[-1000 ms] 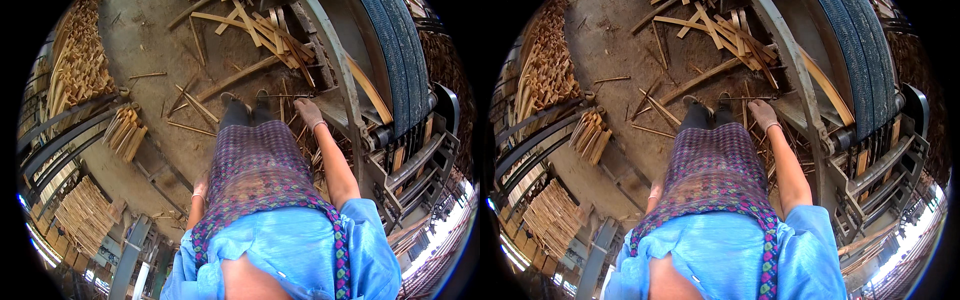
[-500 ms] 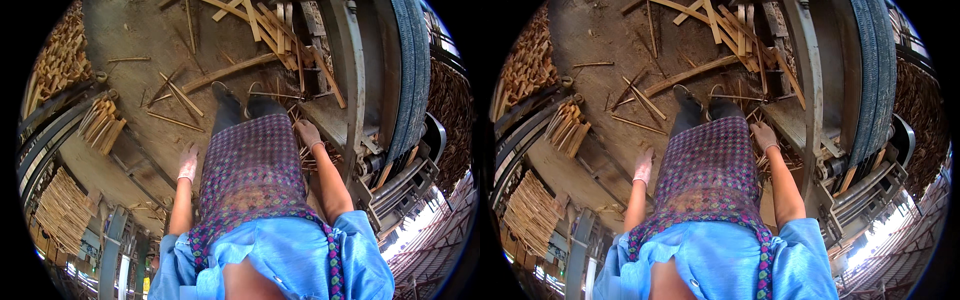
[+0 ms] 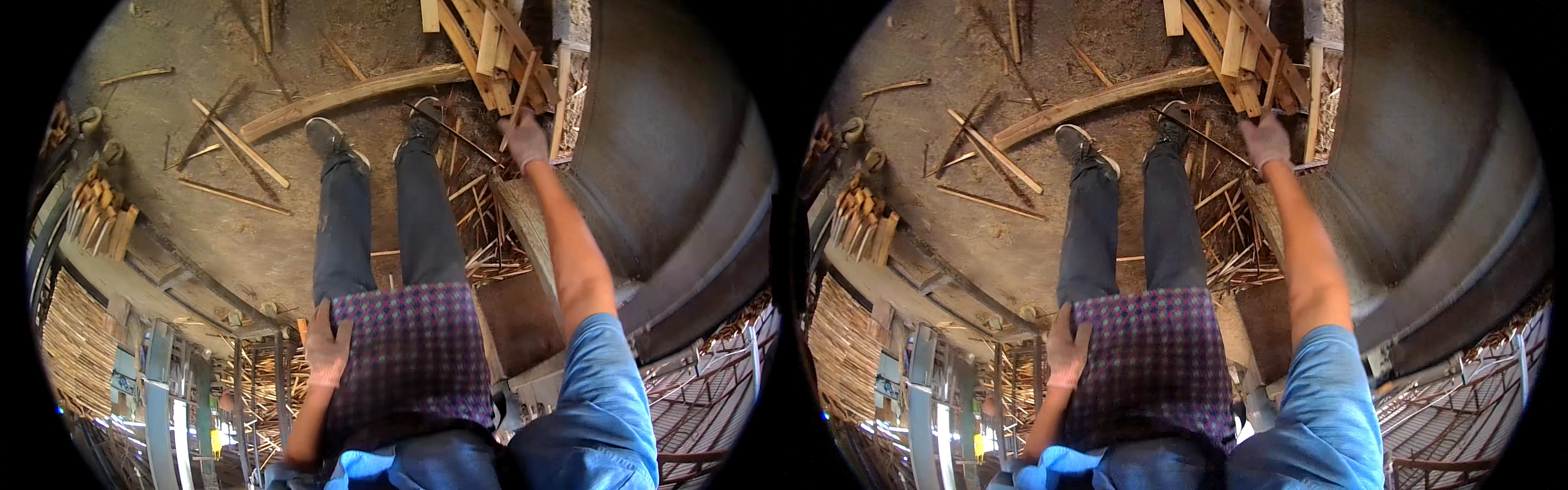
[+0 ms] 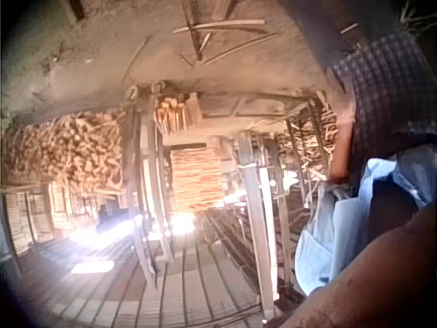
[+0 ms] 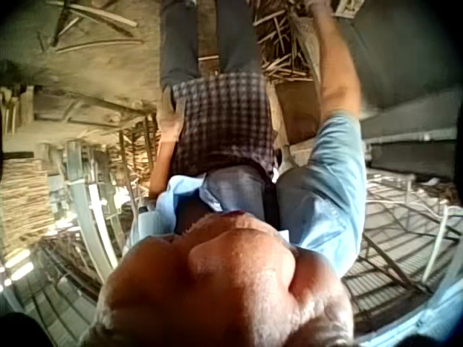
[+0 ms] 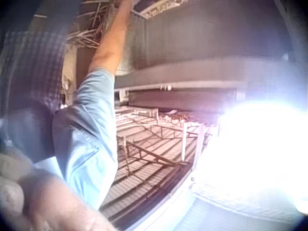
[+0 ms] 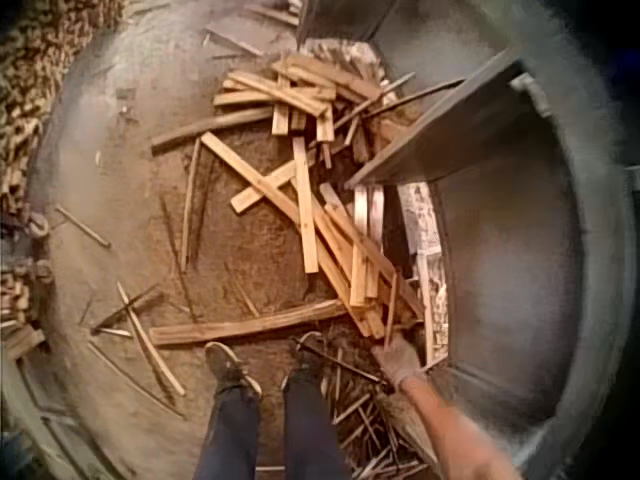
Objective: The person sorts through a large pile of wooden planks and scraps on the floor of a workshop. They pick up pieces of wood, inspect them, and stack them into neat piles. The person also uses a long stick to push wood scraps into a machine hopper.
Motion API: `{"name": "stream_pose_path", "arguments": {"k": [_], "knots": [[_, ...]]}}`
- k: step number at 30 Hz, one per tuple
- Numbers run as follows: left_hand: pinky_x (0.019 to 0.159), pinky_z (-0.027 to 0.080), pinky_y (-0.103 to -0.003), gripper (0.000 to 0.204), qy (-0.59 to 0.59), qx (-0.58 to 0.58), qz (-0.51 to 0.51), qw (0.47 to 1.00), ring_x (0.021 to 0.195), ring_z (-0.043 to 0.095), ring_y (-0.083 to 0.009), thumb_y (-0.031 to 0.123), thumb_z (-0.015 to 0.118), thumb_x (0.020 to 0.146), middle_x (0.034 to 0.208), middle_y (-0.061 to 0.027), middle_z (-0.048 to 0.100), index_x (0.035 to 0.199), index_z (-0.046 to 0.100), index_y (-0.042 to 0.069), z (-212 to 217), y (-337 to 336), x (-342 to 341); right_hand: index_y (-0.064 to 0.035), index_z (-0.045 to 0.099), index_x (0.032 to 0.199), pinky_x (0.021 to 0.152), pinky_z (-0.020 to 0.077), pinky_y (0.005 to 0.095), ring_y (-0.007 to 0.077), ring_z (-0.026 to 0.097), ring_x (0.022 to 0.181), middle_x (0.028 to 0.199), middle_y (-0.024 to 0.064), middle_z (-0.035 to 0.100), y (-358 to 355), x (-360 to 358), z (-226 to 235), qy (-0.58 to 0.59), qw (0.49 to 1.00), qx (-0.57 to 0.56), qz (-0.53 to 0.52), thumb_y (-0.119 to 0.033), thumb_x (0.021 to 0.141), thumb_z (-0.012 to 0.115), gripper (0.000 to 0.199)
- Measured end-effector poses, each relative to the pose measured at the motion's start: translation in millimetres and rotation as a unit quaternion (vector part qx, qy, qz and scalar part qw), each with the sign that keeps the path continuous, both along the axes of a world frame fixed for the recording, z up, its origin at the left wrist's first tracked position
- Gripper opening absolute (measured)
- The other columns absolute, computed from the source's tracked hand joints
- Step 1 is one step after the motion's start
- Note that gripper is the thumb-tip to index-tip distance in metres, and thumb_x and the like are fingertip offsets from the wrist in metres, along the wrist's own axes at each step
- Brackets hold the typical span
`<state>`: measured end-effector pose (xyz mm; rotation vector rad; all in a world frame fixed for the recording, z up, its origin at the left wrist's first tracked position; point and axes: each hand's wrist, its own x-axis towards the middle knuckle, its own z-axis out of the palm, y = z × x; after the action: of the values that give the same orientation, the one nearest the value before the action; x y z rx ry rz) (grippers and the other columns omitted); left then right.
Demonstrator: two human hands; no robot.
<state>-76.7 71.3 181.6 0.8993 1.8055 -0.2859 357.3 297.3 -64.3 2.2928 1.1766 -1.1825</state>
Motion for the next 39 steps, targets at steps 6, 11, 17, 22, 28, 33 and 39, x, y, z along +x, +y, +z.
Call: {"name": "stream_pose_path", "arguments": {"k": [6, 11, 17, 22, 28, 33, 39], "knots": [[0.103, 0.046, -0.045, 0.058, 0.009, 0.025, -0.031, 0.999, 0.117, 0.06, -0.0425, 0.021, 0.071, 0.089, 0.125, -0.0295, 0.062, 0.136, 0.054, -0.007, -17.4, 7.3, 17.4, -0.003, 0.057, 0.132, 0.094, 0.0531, 0.0399, 0.0327, 0.069, 0.104, 0.123, 0.0196, 0.066, 92.2, 60.3, -102.7, -0.116, 0.99, 0.062, -0.04, -0.033, 0.084, 0.077, 0.06], [0.1, 0.047, -0.043, 0.052, 0.03, -0.026, 0.09, 0.995, 0.112, 0.062, -0.0404, 0.019, 0.068, 0.092, 0.121, -0.027, 0.064, 0.135, 0.055, -0.006, -48.1, 15.0, 17.4, 0.001, 0.056, 0.131, 0.094, 0.0515, 0.0413, 0.0334, 0.066, 0.109, 0.126, 0.0245, 0.063, 93.0, 76.0, -138.0, -0.076, 0.996, 0.041, -0.004, -0.048, 0.085, 0.07, 0.069], [0.108, 0.043, -0.041, 0.055, -0.09, 0.061, 0.072, 0.991, 0.124, 0.058, -0.0389, 0.02, 0.068, 0.091, 0.133, -0.0282, 0.059, 0.137, 0.053, -0.007, -120.0, 93.0, 71.8, -0.0061, 0.063, 0.118, 0.09, 0.054, 0.0448, 0.0337, 0.069, 0.1, 0.104, 0.0179, 0.071, 62.3, -24.6, -50.8, 0.04, 0.939, 0.172, 0.294, -0.036, 0.081, 0.075, 0.05], [0.113, 0.038, -0.041, 0.071, -0.18, 0.066, 0.104, 0.976, 0.138, 0.047, -0.0395, 0.026, 0.071, 0.089, 0.146, -0.0299, 0.049, 0.145, 0.043, -0.006, -193.7, 191.4, 142.5, -0.006, 0.065, 0.104, 0.068, 0.0584, 0.0412, 0.0274, 0.072, 0.078, 0.089, 0.015, 0.072, 98.1, -150.7, 6.2, 0.206, 0.915, 0.256, 0.235, -0.05, 0.076, 0.078, 0.054], [0.107, 0.042, -0.038, 0.043, -0.144, 0.182, -0.031, 0.972, 0.125, 0.054, -0.0282, 0.023, 0.048, 0.103, 0.138, -0.0167, 0.057, 0.138, 0.052, -0.002, -341.2, 178.2, 102.3, 0.0018, 0.063, 0.109, 0.09, 0.0545, 0.0443, 0.0356, 0.07, 0.098, 0.101, 0.0234, 0.07, 116.4, -221.1, -10.3, 0.338, 0.909, 0.225, 0.096, -0.054, 0.082, 0.072, 0.063], [0.083, 0.053, -0.034, 0.056, -0.113, 0.087, 0.354, 0.924, 0.083, 0.061, -0.0191, 0.046, 0.064, 0.094, 0.093, -0.0105, 0.065, 0.11, 0.067, -0.007, -323.3, 253.9, 5.8, 0.0058, 0.058, 0.131, 0.099, 0.0497, 0.0468, 0.0399, 0.066, 0.11, 0.116, 0.0279, 0.067, 78.7, -140.2, -35.3, 0.238, 0.971, 0.015, 0.002, -0.048, 0.083, 0.066, 0.072], [0.077, 0.048, -0.037, 0.055, 0.105, 0.04, 0.185, 0.976, 0.083, 0.059, -0.0203, 0.048, 0.064, 0.091, 0.09, -0.0113, 0.064, 0.106, 0.066, -0.004, -353.8, 275.1, -128.9, 0.0014, 0.06, 0.133, 0.106, 0.046, 0.0411, 0.0376, 0.062, 0.121, 0.125, 0.0262, 0.066, -7.8, -18.1, -52.8, 0.055, 0.99, -0.107, -0.066, -0.047, 0.087, 0.062, 0.067]]}}
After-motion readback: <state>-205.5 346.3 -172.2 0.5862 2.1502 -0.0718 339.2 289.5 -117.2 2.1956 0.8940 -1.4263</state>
